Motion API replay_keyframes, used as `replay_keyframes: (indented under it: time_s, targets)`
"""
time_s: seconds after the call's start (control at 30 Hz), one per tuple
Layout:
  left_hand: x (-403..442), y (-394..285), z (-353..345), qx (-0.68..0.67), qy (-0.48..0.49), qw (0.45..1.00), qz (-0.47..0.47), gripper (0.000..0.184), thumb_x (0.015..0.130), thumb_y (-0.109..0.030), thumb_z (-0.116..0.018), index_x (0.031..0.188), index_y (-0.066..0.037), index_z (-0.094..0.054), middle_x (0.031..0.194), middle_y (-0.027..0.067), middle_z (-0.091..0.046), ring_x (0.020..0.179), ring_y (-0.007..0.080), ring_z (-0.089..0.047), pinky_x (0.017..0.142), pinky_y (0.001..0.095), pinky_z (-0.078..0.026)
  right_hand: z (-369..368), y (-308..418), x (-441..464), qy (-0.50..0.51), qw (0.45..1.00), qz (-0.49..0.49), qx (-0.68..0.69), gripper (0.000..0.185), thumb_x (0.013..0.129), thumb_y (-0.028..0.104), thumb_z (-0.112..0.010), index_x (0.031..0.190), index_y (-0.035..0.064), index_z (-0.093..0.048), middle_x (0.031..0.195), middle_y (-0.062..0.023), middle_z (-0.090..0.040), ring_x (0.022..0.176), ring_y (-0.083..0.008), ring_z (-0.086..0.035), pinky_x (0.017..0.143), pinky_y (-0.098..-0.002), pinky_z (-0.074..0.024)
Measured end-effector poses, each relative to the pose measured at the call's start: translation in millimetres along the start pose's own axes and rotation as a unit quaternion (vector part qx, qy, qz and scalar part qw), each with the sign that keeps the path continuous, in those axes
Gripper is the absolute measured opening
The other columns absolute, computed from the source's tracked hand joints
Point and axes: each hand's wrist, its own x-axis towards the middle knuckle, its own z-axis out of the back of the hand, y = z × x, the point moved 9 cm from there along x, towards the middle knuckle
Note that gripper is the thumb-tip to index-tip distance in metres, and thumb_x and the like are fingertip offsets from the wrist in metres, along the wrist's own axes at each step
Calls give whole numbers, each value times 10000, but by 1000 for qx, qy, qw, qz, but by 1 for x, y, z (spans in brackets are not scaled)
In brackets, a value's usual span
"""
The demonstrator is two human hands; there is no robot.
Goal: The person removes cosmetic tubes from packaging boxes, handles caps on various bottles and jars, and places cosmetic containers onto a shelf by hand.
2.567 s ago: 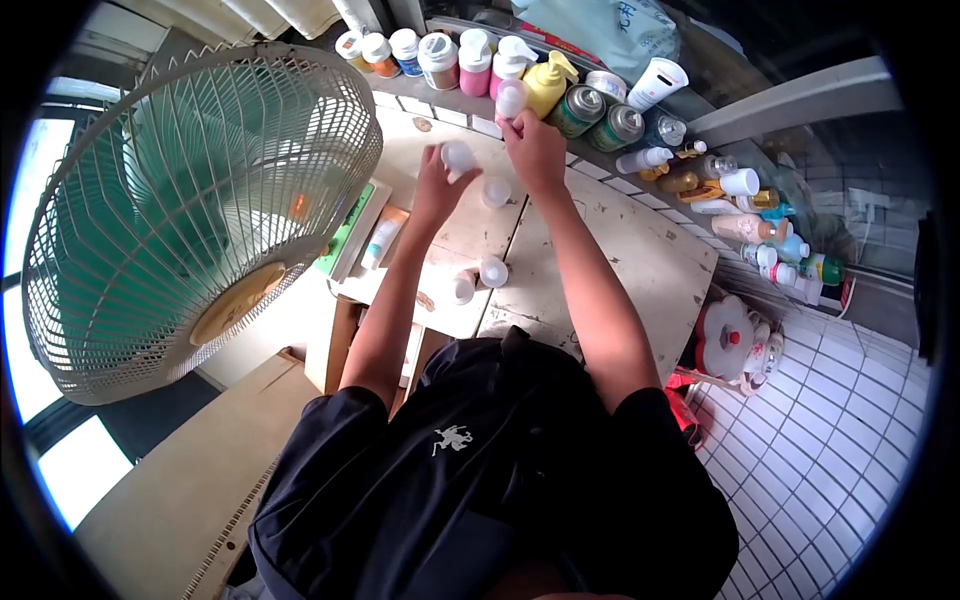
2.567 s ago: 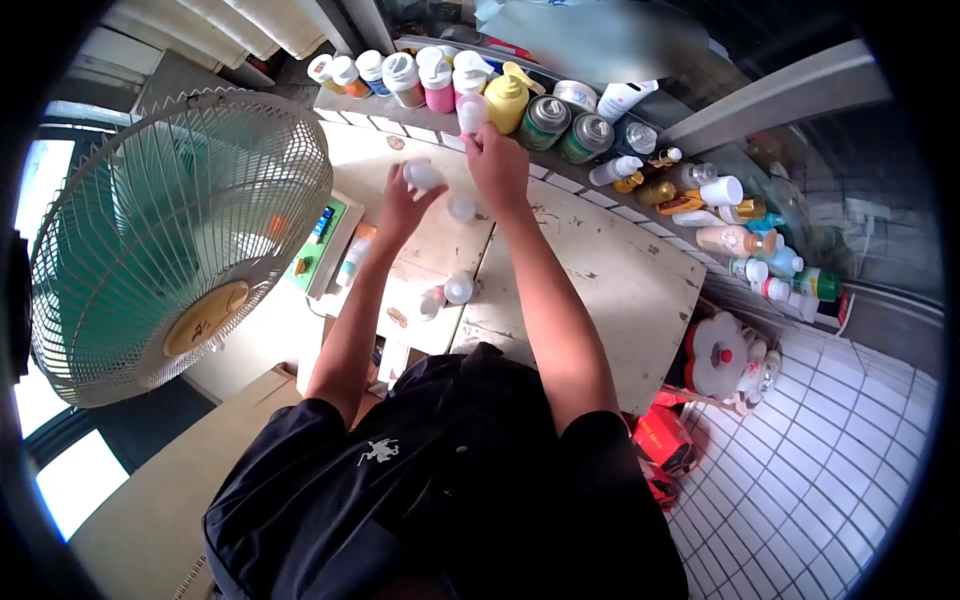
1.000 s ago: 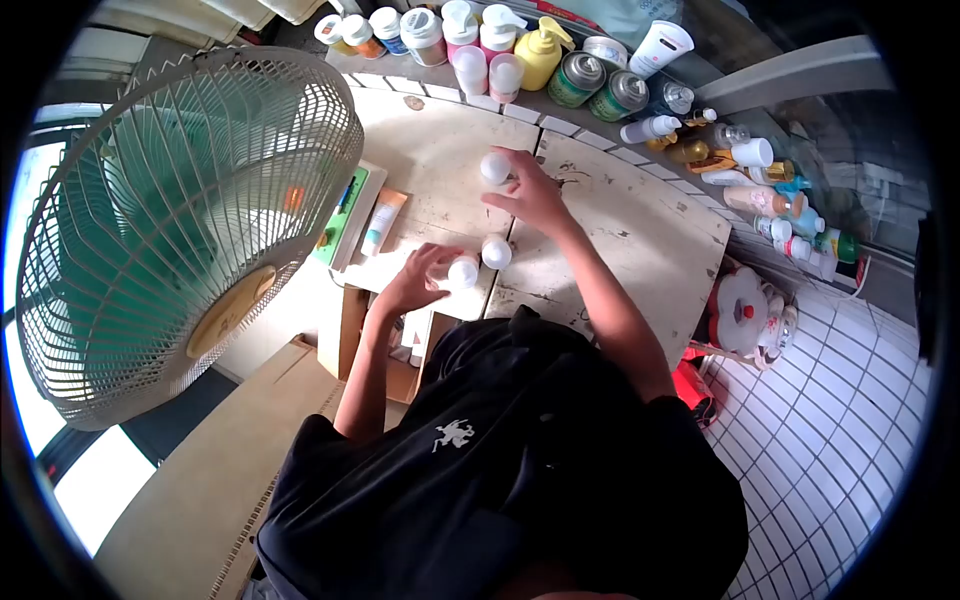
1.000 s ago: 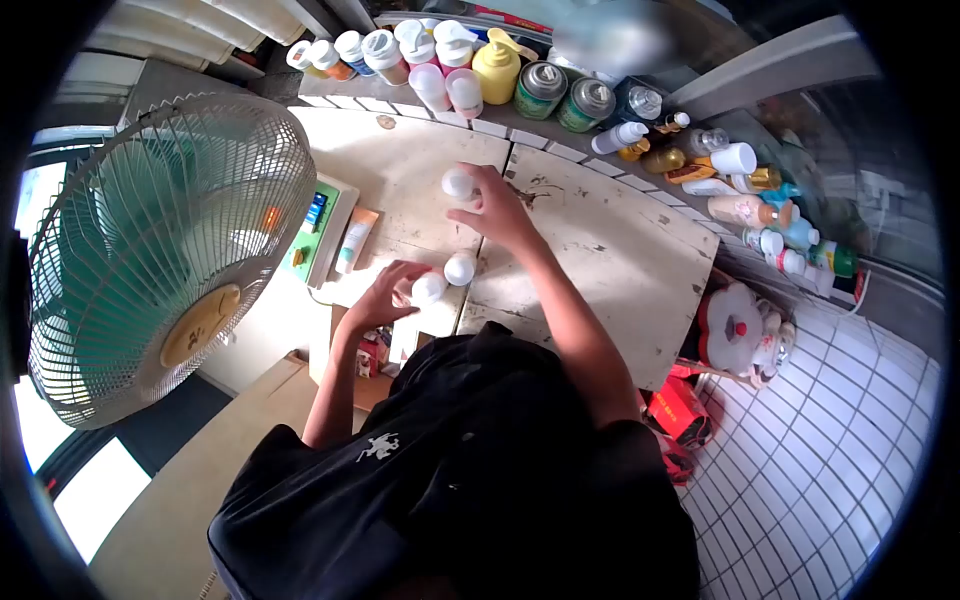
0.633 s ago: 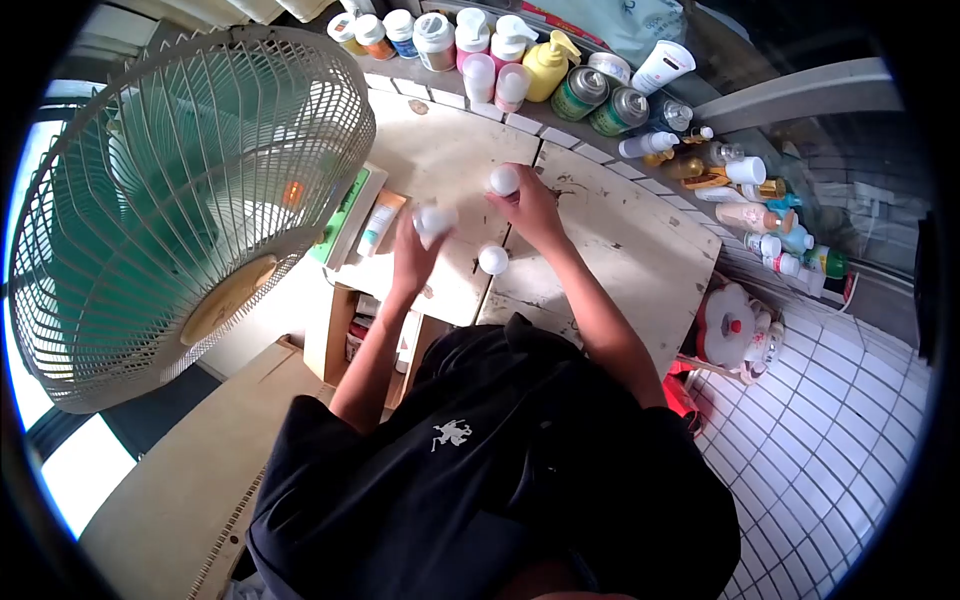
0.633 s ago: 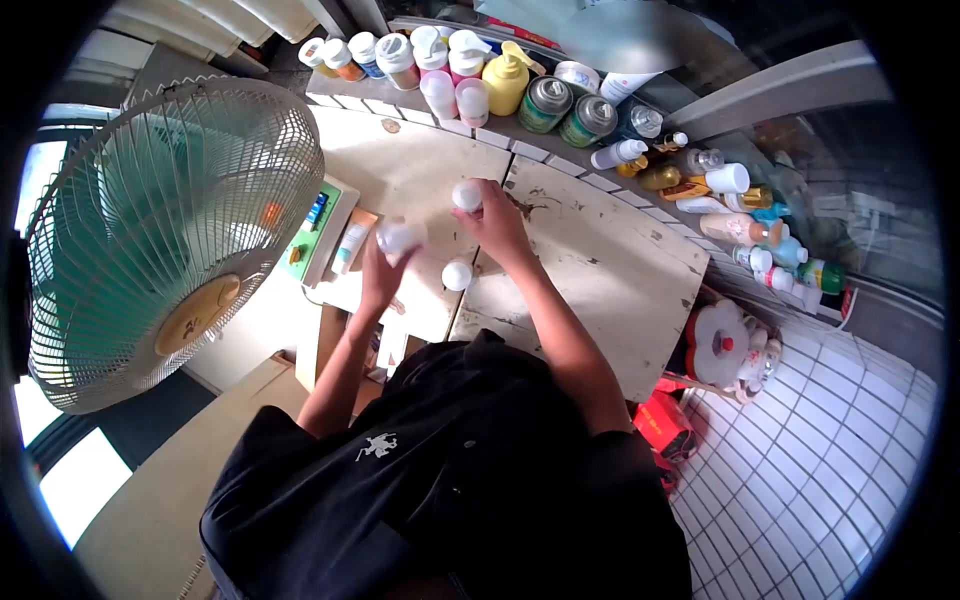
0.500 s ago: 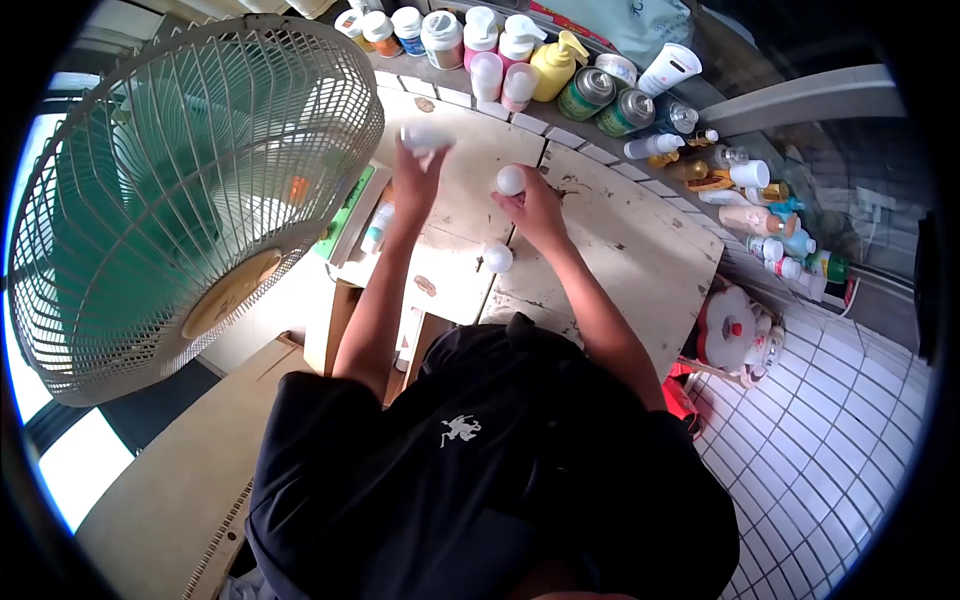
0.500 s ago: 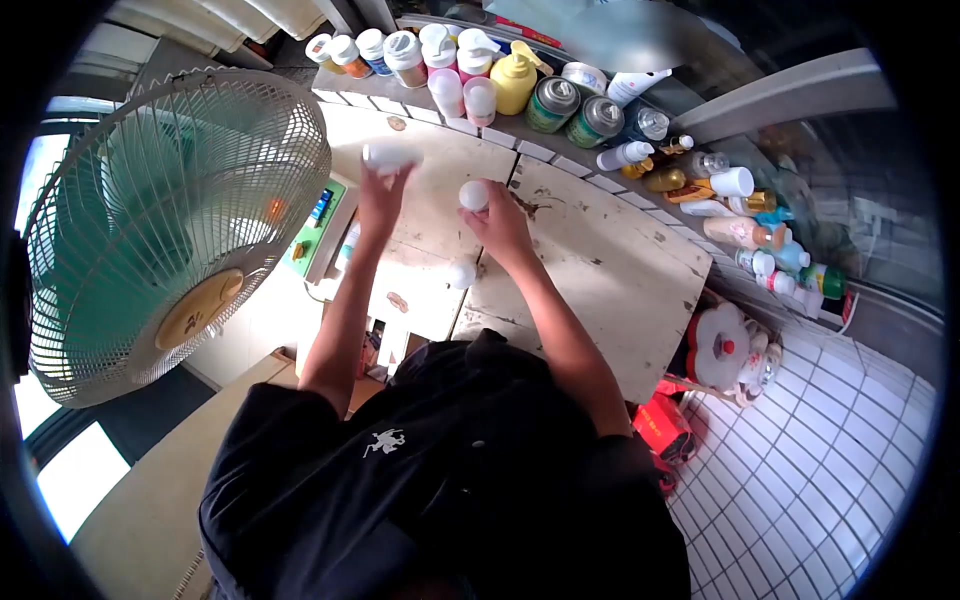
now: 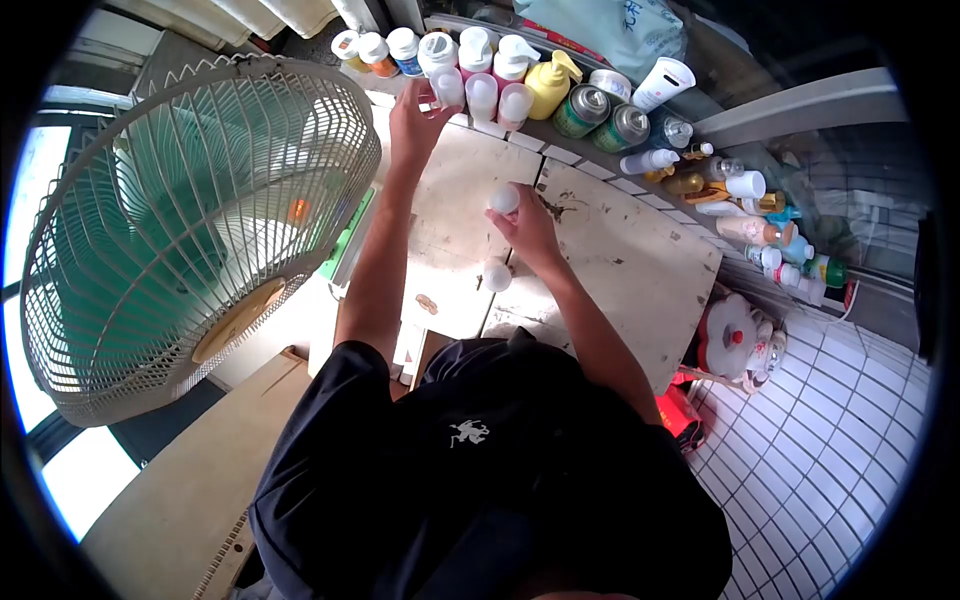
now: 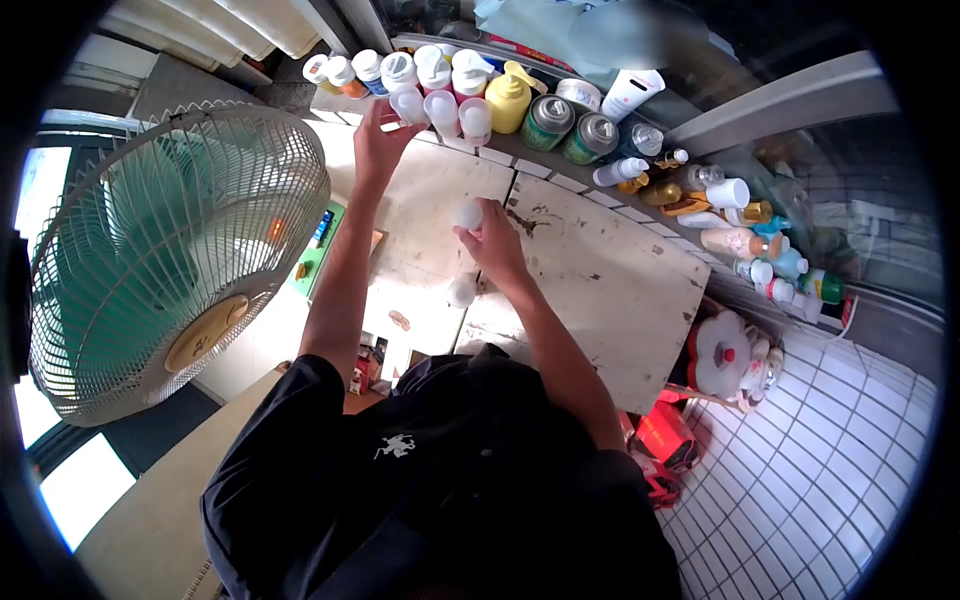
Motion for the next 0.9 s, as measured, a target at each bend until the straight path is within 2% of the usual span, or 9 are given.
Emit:
replay_keyframes:
  time_s: [0.17, 0.23, 0.3, 0.37, 0.57, 0.67, 0.7, 0.77, 0.9]
  targets:
    - [-23, 7, 12, -57, -72, 996, 2, 368, 836, -99, -831, 1125, -15, -618, 1067, 84, -713, 929, 162, -703, 733, 292, -619, 1, 5, 4, 3, 1000, -4, 1, 543, 879, 270, -796, 1266, -22, -551, 1156, -174, -630, 845, -300, -733, 747, -389, -584]
    - [-52, 7, 10, -41, 12, 998, 37, 247, 871, -21, -731, 1102, -18, -645, 1097, 71, -703, 936, 155, -680, 764, 292, -579, 4, 11, 5, -2, 1000, -9, -1, 532, 876, 283, -803, 1244, -24, -573, 1125, -170, -652, 837, -297, -734, 748, -383, -582]
    - [-86, -13, -8, -170, 140, 975, 31, 242, 836, -6, -708, 1078, -12, -689, 1115, 72, -701, 958, 186, -694, 747, 302, -561, 8, 13, 13, -15, 998, -36, 41, 482, 879, 345, -802, 1138, -24, -633, 1021, -162, -705, 804, -271, -733, 739, -364, -572]
    - [-113, -40, -22, -138, 236, 962, 18, 424, 797, -89, -788, 1197, -13, -672, 1175, 102, -705, 1012, 215, -689, 822, 336, -564, 9, 24, 19, 6, 992, -64, 108, 473, 883, 382, -793, 1081, -22, -647, 984, -159, -719, 792, -255, -731, 730, -352, -566]
    - [-124, -40, -10, -130, 186, 970, 81, 476, 790, -195, -867, 1155, 20, -651, 1011, 125, -734, 963, 227, -705, 880, 362, -564, -1, 46, 23, 82, 987, -70, 122, 518, 946, 475, -696, 1121, -12, -670, 1020, -151, -733, 813, -226, -723, 742, -329, -546]
    - [-99, -14, 33, -49, -25, 994, 90, 425, 795, -213, -883, 1081, -1, -652, 919, 102, -743, 837, 179, -705, 806, 325, -559, 17, 52, 15, 40, 992, -30, 117, 438, 1075, 408, -454, 1257, 60, -646, 1184, -107, -683, 904, -149, -643, 809, -314, -513]
    - [-91, 3, 44, -1, -61, 988, 144, 418, 832, -236, -856, 1105, -4, -641, 995, 93, -740, 893, 160, -706, 795, 367, -566, 26, 47, 9, 39, 992, -30, 118, 438, 1075, 408, -454, 1257, 60, -646, 1184, -107, -683, 904, -149, -643, 809, -314, -513]
    - [-67, 11, 60, 14, -135, 984, 116, 457, 837, -245, -858, 1144, -3, -622, 1023, 106, -722, 903, 168, -705, 810, 353, -571, 27, 39, -9, 160, 963, -32, 213, 476, 1068, 393, -362, 1256, 69, -656, 1198, -85, -680, 899, -136, -592, 820, -310, -480]
    - [-17, 48, 53, -74, -137, 986, 64, 506, 816, -222, -881, 1181, -2, -610, 1082, 140, -677, 982, 215, -702, 816, 322, -594, 32, -3, -50, 162, 965, -85, 190, 481, 991, 289, -333, 1231, 45, -671, 1188, -51, -671, 889, -139, -578, 794, -302, -461]
